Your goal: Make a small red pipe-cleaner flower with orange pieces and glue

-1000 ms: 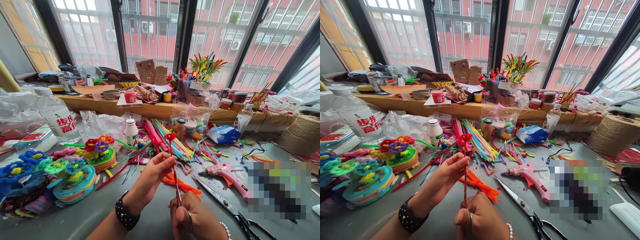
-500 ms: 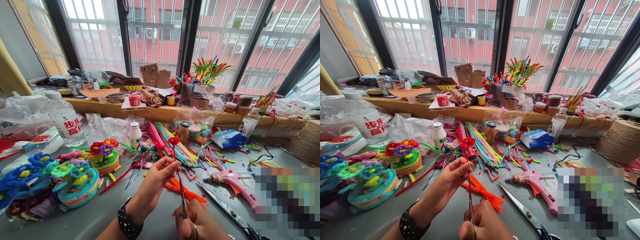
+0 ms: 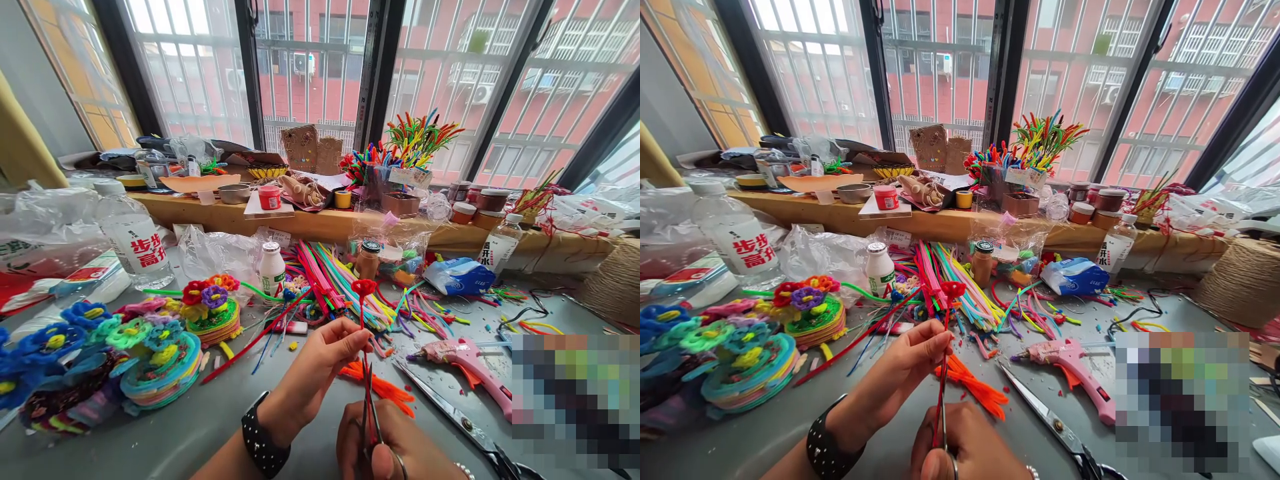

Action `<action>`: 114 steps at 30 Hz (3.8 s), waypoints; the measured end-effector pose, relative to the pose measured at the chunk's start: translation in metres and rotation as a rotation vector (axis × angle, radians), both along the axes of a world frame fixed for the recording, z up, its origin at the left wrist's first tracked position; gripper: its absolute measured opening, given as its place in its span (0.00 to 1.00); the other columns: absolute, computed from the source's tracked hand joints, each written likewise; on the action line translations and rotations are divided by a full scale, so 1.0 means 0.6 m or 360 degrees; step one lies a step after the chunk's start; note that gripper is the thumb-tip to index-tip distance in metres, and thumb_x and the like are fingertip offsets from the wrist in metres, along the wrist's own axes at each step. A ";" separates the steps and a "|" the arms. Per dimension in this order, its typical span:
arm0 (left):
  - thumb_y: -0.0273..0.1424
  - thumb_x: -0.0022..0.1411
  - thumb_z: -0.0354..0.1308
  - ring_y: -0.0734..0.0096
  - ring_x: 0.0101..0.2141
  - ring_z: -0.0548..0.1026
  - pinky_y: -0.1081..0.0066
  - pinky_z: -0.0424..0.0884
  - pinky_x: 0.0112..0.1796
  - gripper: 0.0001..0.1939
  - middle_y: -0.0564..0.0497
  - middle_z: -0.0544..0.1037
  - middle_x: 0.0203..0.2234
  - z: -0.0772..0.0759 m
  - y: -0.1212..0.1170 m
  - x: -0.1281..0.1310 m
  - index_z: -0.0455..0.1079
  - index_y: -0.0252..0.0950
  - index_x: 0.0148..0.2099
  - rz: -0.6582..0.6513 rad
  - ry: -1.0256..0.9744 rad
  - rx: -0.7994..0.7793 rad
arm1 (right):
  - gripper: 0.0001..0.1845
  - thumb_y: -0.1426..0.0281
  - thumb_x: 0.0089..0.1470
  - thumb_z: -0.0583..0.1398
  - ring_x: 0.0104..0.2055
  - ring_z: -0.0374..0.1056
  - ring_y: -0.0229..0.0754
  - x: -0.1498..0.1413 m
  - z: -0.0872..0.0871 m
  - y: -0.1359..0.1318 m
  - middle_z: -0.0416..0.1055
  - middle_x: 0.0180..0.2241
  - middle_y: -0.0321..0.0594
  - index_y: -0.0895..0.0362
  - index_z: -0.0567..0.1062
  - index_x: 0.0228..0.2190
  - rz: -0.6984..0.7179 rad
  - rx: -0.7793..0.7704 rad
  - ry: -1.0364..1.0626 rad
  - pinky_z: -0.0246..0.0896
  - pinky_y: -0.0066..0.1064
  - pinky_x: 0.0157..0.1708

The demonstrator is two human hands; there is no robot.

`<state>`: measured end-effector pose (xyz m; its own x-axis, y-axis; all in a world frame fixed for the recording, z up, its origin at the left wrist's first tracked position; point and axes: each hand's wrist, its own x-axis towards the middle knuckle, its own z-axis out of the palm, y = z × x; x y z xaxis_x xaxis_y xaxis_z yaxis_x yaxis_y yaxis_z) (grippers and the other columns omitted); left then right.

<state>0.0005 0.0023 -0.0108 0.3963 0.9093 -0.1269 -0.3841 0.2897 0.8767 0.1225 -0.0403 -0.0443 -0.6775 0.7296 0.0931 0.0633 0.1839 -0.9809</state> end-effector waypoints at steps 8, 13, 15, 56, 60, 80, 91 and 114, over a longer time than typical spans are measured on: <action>0.32 0.46 0.60 0.81 0.21 0.61 0.77 0.55 0.26 0.09 0.55 0.67 0.19 -0.003 0.002 -0.001 0.64 0.33 0.23 0.0014 -0.0069 -0.0034 | 0.37 0.37 0.34 0.44 0.17 0.55 0.31 -0.002 -0.020 0.001 0.57 0.13 0.35 0.61 0.61 0.10 -0.0092 -0.0066 0.0028 0.46 0.22 0.17; 0.31 0.45 0.61 0.81 0.22 0.60 0.78 0.55 0.27 0.08 0.55 0.68 0.20 -0.005 0.004 -0.001 0.65 0.33 0.23 0.0106 -0.0108 -0.0044 | 0.37 0.38 0.33 0.47 0.13 0.51 0.28 -0.006 -0.035 0.004 0.52 0.09 0.32 0.61 0.60 0.06 -0.0192 -0.0069 0.0035 0.42 0.22 0.13; 0.31 0.46 0.61 0.82 0.22 0.60 0.78 0.55 0.27 0.08 0.55 0.68 0.20 -0.006 0.005 -0.001 0.66 0.33 0.23 0.0127 -0.0109 -0.0033 | 0.37 0.38 0.32 0.47 0.12 0.49 0.27 -0.008 -0.034 0.006 0.51 0.09 0.31 0.61 0.58 0.05 -0.0217 -0.0072 -0.0021 0.41 0.21 0.12; 0.29 0.47 0.60 0.84 0.22 0.61 0.79 0.58 0.26 0.06 0.58 0.65 0.19 -0.008 0.004 0.000 0.65 0.33 0.24 0.0143 -0.0141 -0.0078 | 0.34 0.44 0.42 0.48 0.11 0.48 0.27 -0.005 -0.037 0.002 0.51 0.06 0.32 0.60 0.59 0.05 -0.0327 -0.0066 0.0039 0.44 0.21 0.13; 0.28 0.46 0.60 0.83 0.25 0.66 0.79 0.62 0.31 0.04 0.57 0.69 0.21 -0.004 0.005 -0.005 0.67 0.33 0.24 0.0202 -0.0255 -0.0111 | 0.36 0.43 0.42 0.46 0.11 0.47 0.28 -0.003 -0.034 0.006 0.49 0.05 0.32 0.59 0.57 0.04 -0.0358 -0.0037 -0.0034 0.43 0.23 0.13; 0.28 0.43 0.62 0.84 0.21 0.65 0.80 0.61 0.27 0.08 0.57 0.68 0.19 0.002 0.007 -0.010 0.65 0.33 0.25 0.0294 -0.0098 -0.0060 | 0.28 0.50 0.47 0.51 0.18 0.52 0.30 0.018 -0.003 0.006 0.55 0.14 0.32 0.61 0.62 0.12 -0.0403 0.0019 -0.0063 0.45 0.23 0.19; 0.31 0.44 0.61 0.84 0.19 0.61 0.80 0.57 0.23 0.09 0.58 0.65 0.16 0.002 0.007 -0.009 0.64 0.33 0.24 0.0204 -0.0084 -0.0048 | 0.41 0.37 0.36 0.37 0.18 0.56 0.32 -0.004 -0.005 -0.003 0.58 0.13 0.36 0.61 0.64 0.12 -0.0180 0.0059 -0.0101 0.50 0.22 0.17; 0.33 0.45 0.60 0.83 0.19 0.59 0.79 0.55 0.23 0.11 0.58 0.63 0.16 0.005 0.004 -0.003 0.61 0.33 0.22 0.0140 0.0051 0.0050 | 0.39 0.36 0.34 0.39 0.18 0.54 0.31 0.005 0.000 -0.005 0.55 0.14 0.34 0.61 0.62 0.13 -0.0019 0.0140 -0.0260 0.49 0.21 0.17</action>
<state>-0.0011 0.0046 -0.0080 0.3106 0.9442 -0.1092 -0.3785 0.2282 0.8970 0.1253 -0.0432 -0.0442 -0.6800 0.7317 0.0462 0.2234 0.2668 -0.9375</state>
